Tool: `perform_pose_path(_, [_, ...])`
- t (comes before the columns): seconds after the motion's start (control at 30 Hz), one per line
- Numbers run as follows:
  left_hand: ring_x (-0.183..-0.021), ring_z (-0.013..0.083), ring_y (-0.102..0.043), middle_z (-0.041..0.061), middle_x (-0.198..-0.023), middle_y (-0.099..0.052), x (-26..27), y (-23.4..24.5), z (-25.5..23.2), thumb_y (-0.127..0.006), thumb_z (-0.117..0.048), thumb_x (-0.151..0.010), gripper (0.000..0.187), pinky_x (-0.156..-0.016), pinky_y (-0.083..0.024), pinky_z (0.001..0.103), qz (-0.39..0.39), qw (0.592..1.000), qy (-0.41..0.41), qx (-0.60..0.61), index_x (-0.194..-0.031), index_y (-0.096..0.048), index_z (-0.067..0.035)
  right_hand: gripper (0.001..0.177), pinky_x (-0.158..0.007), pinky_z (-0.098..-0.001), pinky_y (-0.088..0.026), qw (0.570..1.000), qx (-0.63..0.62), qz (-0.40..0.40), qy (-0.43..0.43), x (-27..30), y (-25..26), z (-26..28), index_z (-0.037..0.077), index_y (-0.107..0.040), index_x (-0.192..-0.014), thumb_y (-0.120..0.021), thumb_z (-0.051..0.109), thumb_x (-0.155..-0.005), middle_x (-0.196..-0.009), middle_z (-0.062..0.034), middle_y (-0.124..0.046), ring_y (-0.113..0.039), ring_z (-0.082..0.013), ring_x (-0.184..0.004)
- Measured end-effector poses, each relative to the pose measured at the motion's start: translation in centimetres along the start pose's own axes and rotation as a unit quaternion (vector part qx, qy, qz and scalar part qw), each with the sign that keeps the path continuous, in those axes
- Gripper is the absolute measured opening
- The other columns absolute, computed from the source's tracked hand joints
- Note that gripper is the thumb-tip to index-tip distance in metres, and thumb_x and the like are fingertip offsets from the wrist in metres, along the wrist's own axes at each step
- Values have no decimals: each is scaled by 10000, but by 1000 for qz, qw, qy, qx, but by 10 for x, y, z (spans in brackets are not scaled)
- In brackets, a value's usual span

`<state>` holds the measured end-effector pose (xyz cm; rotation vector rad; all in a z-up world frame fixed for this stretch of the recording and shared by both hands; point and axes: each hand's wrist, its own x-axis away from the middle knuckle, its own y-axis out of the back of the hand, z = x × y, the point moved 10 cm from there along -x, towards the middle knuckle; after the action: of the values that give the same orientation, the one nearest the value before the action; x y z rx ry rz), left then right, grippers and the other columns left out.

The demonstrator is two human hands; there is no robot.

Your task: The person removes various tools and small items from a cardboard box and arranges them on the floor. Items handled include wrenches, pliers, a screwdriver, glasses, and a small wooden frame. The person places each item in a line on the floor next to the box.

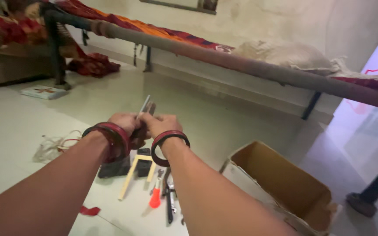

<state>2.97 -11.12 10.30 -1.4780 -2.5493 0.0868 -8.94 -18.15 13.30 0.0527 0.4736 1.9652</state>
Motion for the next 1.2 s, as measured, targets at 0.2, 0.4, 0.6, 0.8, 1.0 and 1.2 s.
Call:
perform_pose_path(0.2, [-622,261,-626,141,-799,-732,-5,63,11,-488,-189,-989,263,-472,-395,343,-2,998,58,8,-982,-687,-17,540,-606,-441,-497,939,-304,80,-138,11,-87,-6,62,-722,-971,-701,576,-809,-792,-94,-709,-664,-261,-649])
perform_pose_path(0.4, [-764,200,-697,142,-955,-788,2,148,-37,-637,-175,-970,266,-662,-544,328,-117,983,-63,-129,-1076,-768,30,779,-502,-377,-472,903,-264,261,-217,60,-154,0,53,-672,-956,-487,803,-858,-651,-48,-592,-501,-184,-511])
perform_pose_path(0.6, [-927,263,-727,160,-1005,-784,52,225,-57,-657,-306,-985,314,-908,-542,400,-267,828,-28,-492,-1182,-791,-101,305,-372,-340,-302,933,-214,288,-21,29,-164,47,-63,-725,-880,-743,241,-884,-556,-47,-510,-435,-153,-403])
perform_pose_path(0.8, [-903,193,-743,80,-999,-817,75,226,-24,-700,-275,-929,313,-921,-562,363,-186,801,50,-566,-1221,-807,-244,201,-387,-294,-348,931,-313,189,-19,1,-129,72,-4,-685,-824,-752,174,-892,-603,-15,-529,-441,-114,-413])
perform_pose_path(1.0, [-755,176,-661,88,-912,-813,68,202,-4,-663,-183,-962,259,-708,-531,343,-153,955,33,-252,-1208,-738,-147,210,-481,-328,-446,982,-159,101,-11,4,-111,64,50,-700,-852,-756,250,-879,-763,-33,-656,-526,-119,-566])
perform_pose_path(1.2, [-740,175,-660,89,-938,-752,39,189,-16,-560,-204,-1022,281,-622,-551,378,-206,962,-30,-177,-1121,-742,-14,279,-675,-539,-631,923,-258,186,-216,28,-154,23,28,-583,-1183,-596,192,-958,-1106,-231,-680,-730,-362,-780])
